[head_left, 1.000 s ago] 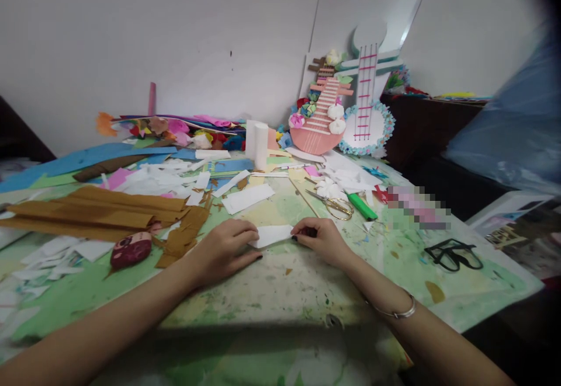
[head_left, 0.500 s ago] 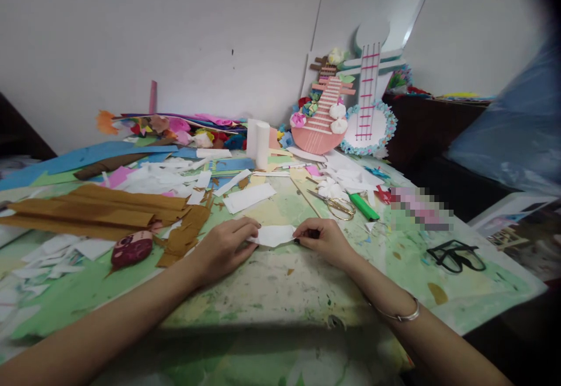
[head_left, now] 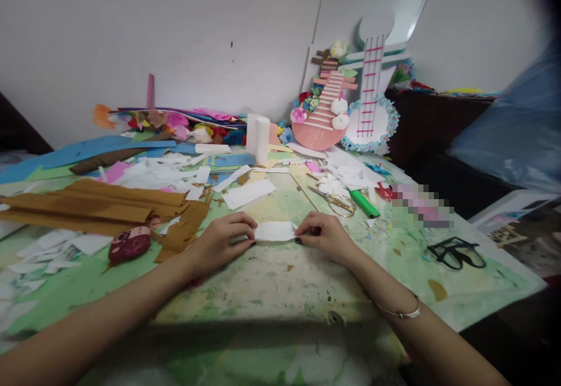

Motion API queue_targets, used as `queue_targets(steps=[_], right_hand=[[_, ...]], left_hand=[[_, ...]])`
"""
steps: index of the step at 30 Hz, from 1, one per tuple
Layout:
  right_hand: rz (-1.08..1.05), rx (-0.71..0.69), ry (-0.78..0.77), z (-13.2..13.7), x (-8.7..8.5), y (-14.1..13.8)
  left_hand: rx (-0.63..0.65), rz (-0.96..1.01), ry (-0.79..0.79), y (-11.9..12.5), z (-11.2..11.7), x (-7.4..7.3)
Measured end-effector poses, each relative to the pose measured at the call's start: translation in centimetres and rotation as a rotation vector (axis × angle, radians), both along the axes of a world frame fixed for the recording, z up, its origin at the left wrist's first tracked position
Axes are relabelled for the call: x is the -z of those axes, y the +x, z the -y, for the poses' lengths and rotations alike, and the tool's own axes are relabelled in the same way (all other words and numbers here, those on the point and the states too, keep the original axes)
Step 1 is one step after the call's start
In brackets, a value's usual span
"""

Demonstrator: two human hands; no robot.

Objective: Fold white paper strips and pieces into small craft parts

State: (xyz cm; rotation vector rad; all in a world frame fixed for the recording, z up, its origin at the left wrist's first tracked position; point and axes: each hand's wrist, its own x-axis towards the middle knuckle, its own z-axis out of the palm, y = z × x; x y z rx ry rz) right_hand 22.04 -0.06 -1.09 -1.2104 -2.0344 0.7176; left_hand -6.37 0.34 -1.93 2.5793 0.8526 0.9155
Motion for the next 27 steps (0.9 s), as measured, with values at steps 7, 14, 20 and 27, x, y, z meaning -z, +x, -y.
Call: queue_targets(steps=[7,14,20,27], right_hand=[[0.077,-0.047,0.037,0.05,-0.23,0.1],[0.074,-0.065,0.018,0.11,-0.25,0.05],[0.031,-0.043,-0.045,-0.06,-0.05,0.26],[-0.004,-0.014,-0.079,-0.09,-0.1,0.18]], left_hand=[[-0.028,0.008,0.013,0.02,0.13,-0.44],[-0.007,-0.03,-0.074,-0.04,0.13,-0.49],[0.002,-0.051,-0.11,0.13,-0.05,-0.46],[-0.033,-0.029,-0.179,-0.03,-0.32,-0.34]])
